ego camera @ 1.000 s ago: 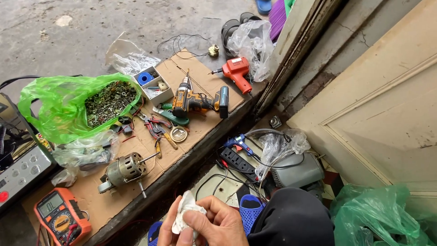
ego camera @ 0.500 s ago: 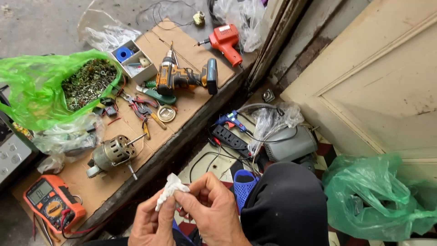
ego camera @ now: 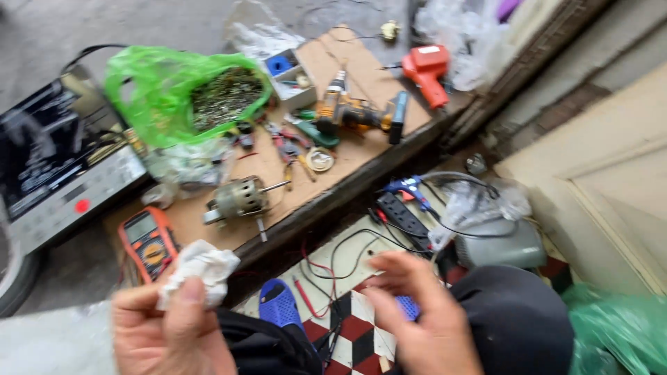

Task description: Adjusting and repairing an electric motor using a power drill and manual inspection.

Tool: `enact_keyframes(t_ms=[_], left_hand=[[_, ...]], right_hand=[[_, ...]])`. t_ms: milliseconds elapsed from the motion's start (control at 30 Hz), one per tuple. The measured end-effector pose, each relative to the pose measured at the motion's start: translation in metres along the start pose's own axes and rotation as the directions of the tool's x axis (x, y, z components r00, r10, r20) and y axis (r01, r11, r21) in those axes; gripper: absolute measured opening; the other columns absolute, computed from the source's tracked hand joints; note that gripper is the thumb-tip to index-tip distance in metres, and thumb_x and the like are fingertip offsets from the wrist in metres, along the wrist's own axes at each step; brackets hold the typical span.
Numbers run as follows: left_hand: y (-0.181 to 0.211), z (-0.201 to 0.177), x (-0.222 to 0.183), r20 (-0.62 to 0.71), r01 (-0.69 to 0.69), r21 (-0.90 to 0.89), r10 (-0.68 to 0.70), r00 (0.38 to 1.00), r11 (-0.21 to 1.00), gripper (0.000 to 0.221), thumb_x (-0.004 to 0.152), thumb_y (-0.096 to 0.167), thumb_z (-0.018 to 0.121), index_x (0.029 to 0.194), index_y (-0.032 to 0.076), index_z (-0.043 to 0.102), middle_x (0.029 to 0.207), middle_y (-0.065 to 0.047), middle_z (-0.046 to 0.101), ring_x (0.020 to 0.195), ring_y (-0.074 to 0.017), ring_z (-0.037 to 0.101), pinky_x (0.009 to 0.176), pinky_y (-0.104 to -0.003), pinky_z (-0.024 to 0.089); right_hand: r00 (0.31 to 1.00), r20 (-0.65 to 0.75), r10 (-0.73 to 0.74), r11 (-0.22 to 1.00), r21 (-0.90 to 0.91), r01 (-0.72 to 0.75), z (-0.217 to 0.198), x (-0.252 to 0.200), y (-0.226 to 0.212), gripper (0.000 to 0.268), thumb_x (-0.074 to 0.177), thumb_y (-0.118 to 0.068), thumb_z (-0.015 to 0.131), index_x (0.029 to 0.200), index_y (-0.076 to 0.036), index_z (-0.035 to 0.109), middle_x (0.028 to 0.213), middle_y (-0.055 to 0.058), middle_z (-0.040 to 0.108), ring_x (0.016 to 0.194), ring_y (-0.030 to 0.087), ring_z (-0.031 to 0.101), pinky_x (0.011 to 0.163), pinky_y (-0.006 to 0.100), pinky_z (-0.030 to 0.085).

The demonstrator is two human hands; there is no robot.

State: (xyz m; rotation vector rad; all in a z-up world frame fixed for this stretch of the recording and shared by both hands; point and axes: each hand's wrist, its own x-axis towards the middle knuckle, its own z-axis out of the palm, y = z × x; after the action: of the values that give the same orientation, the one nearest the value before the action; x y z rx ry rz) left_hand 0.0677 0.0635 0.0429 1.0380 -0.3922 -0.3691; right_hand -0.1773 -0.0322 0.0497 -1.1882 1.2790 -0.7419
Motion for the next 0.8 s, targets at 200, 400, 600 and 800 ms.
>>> enact_keyframes(t_ms=[200, 400, 600, 800], left_hand=[[0.074, 0.01, 0.028, -0.081, -0.157, 0.126, 0.168, 0.983, 0.98, 0.03, 0.112, 0.016, 0.073, 0.132, 0.013, 0.051, 0.106, -0.001, 0.064, 0.096, -0.0116, 0.067, 0.087, -0.022, 0.061], [0.062, -0.047, 0.039, -0.136, -0.142, 0.159, 0.164, 0.977, 0.977, 0.019, 0.114, 0.027, 0.071, 0.126, 0.014, 0.063, 0.109, -0.001, 0.065, 0.079, -0.01, 0.06, 0.067, -0.024, 0.054], [-0.01, -0.104, 0.044, -0.261, 0.043, 0.283, 0.033, 0.965, 0.958, 0.025, 0.109, 0.033, 0.068, 0.116, 0.01, 0.063, 0.101, -0.004, 0.067, 0.064, -0.0093, 0.055, 0.047, -0.023, 0.048], [-0.087, -0.124, 0.049, -0.408, 0.423, 0.295, -0.287, 0.867, 0.857, 0.046, 0.107, 0.05, 0.064, 0.099, 0.004, 0.067, 0.081, -0.005, 0.065, 0.055, -0.0119, 0.051, 0.042, -0.029, 0.043]], right_hand=[[0.903, -0.055, -0.426, 0.889, -0.212, 0.407, -0.072, 0.02, -0.072, 0.04, 0.098, 0.014, 0.062, 0.138, 0.008, 0.063, 0.129, 0.021, 0.077, 0.113, 0.025, 0.074, 0.104, 0.034, 0.058], [0.813, 0.036, -0.581, 0.711, -0.464, 0.528, -0.09, 0.094, -0.059, 0.037, 0.114, 0.012, 0.065, 0.15, 0.018, 0.057, 0.139, 0.029, 0.067, 0.117, 0.033, 0.064, 0.107, 0.041, 0.05], [0.985, 0.133, -0.114, 0.528, -0.831, 0.173, -0.082, 0.113, -0.029, 0.052, 0.084, -0.022, 0.089, 0.134, -0.014, 0.081, 0.133, 0.003, 0.082, 0.108, 0.022, 0.085, 0.085, 0.04, 0.07], [0.963, 0.152, -0.221, 0.63, -0.732, 0.26, -0.112, 0.148, 0.029, 0.051, 0.083, -0.005, 0.086, 0.132, 0.005, 0.079, 0.135, 0.025, 0.078, 0.105, 0.044, 0.085, 0.095, 0.054, 0.073]])
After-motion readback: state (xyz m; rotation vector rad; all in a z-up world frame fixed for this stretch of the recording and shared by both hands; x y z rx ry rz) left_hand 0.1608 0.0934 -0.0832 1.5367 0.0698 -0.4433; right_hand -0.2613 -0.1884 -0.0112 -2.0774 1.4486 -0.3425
